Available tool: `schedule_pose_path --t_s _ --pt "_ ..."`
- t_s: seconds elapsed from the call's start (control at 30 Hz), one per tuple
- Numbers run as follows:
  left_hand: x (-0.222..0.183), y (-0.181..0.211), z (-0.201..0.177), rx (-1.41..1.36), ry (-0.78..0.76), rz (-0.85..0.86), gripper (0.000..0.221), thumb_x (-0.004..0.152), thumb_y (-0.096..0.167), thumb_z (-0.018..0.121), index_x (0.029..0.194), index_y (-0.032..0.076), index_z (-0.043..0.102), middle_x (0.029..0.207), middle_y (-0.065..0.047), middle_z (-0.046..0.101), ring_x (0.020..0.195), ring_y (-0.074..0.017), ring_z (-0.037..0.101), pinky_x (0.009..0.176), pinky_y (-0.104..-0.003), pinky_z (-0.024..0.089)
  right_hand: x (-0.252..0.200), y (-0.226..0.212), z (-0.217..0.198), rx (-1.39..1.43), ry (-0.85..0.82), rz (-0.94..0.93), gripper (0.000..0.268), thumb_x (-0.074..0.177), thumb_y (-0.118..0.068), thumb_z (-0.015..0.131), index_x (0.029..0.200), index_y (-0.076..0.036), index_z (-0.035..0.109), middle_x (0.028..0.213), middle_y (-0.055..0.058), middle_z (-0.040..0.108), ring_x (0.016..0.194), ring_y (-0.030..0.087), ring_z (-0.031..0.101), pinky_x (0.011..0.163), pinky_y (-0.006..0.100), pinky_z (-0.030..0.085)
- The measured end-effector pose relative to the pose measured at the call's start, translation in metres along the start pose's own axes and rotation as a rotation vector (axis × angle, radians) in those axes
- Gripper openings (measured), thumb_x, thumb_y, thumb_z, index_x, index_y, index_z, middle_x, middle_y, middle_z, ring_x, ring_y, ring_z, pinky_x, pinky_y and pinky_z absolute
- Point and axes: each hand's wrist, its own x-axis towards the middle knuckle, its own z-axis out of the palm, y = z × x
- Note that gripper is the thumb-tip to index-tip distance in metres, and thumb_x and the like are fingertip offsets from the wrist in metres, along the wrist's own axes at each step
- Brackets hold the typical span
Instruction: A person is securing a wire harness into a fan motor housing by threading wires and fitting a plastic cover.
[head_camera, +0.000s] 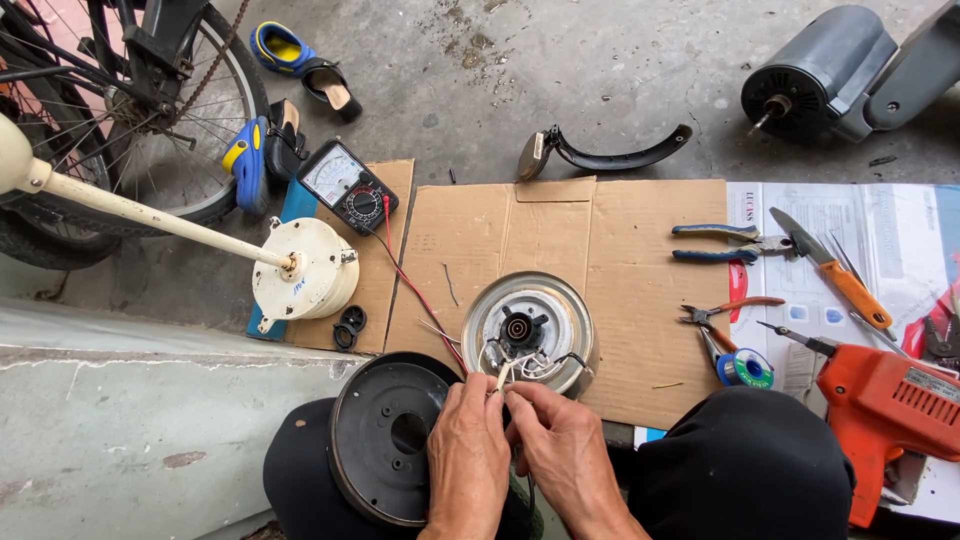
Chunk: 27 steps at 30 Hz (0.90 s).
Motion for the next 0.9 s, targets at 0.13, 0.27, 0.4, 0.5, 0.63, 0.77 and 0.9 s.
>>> schedule_pose_path --t_s 0.13,0.27,0.4,0.5,0.63,0.77,0.9 --pt "0.001 -0.002 0.003 -0.023 0.051 0.002 0.017 0.103 0.022 0.066 0.119 0.017 0.072 0.099 -0.007 0.075 0.082 -0.0288 0.075 0.077 -0.046 0.060 0.011 0.005 0.002 0.015 -0.033 0.002 0.030 0.104 -0.015 0.073 0.111 0.004 0.095 0.065 0.015 0.074 0.044 0.018 0.056 0.042 0.029 0.045" --pt "0.001 0.001 0.000 -0.031 0.063 0.000 0.018 0.103 0.021 0.066 0.119 0.019 0.075 0.097 -0.006 0.074 0.079 -0.0267 0.074 0.074 -0.044 0.060 0.009 0.001 0.003 -0.010 -0.036 0.006 0.031 0.105 -0.016 0.072 0.112 0.003 0.096 0.065 0.013 0.073 0.044 0.017 0.056 0.042 0.029 0.045" --pt "0.000 0.001 0.001 -0.036 0.075 0.024 0.022 0.103 0.021 0.066 0.123 0.020 0.077 0.094 -0.006 0.071 0.076 -0.0265 0.071 0.072 -0.044 0.059 0.009 -0.001 0.004 -0.021 -0.038 0.013 0.031 0.106 -0.016 0.072 0.107 0.004 0.095 0.063 0.013 0.072 0.043 0.017 0.055 0.042 0.029 0.045" --pt "0.000 0.001 0.001 -0.006 0.081 0.058 0.025 0.103 0.020 0.065 0.125 0.019 0.077 0.092 -0.007 0.068 0.075 -0.0254 0.068 0.072 -0.043 0.058 0.010 0.001 0.005 0.000 -0.041 0.006 0.031 0.106 -0.015 0.071 0.107 0.005 0.094 0.062 0.014 0.071 0.043 0.017 0.054 0.042 0.030 0.044" --pt "0.002 -0.002 0.007 0.008 0.068 0.030 0.030 0.105 0.025 0.062 0.127 0.010 0.075 0.105 -0.010 0.073 0.085 -0.0291 0.075 0.079 -0.044 0.061 0.012 0.003 0.006 0.018 -0.026 -0.021 0.032 0.105 -0.013 0.069 0.108 0.007 0.094 0.068 0.013 0.076 0.049 0.016 0.057 0.044 0.029 0.048" --pt "0.003 0.000 0.003 -0.068 0.127 0.038 0.032 0.097 0.016 0.070 0.128 0.009 0.069 0.108 -0.010 0.079 0.089 -0.0259 0.079 0.082 -0.044 0.063 0.018 0.006 0.003 0.050 -0.049 0.024 0.033 0.107 -0.014 0.067 0.113 0.008 0.093 0.065 0.014 0.072 0.046 0.018 0.055 0.043 0.030 0.046" --pt "0.005 0.008 -0.002 -0.047 0.128 -0.023 0.013 0.097 0.021 0.075 0.106 0.013 0.069 0.094 -0.003 0.078 0.077 -0.0245 0.078 0.075 -0.044 0.062 0.021 0.002 0.001 0.020 -0.040 0.051 0.035 0.106 -0.014 0.065 0.121 0.003 0.092 0.067 0.016 0.076 0.044 0.019 0.056 0.042 0.030 0.045"
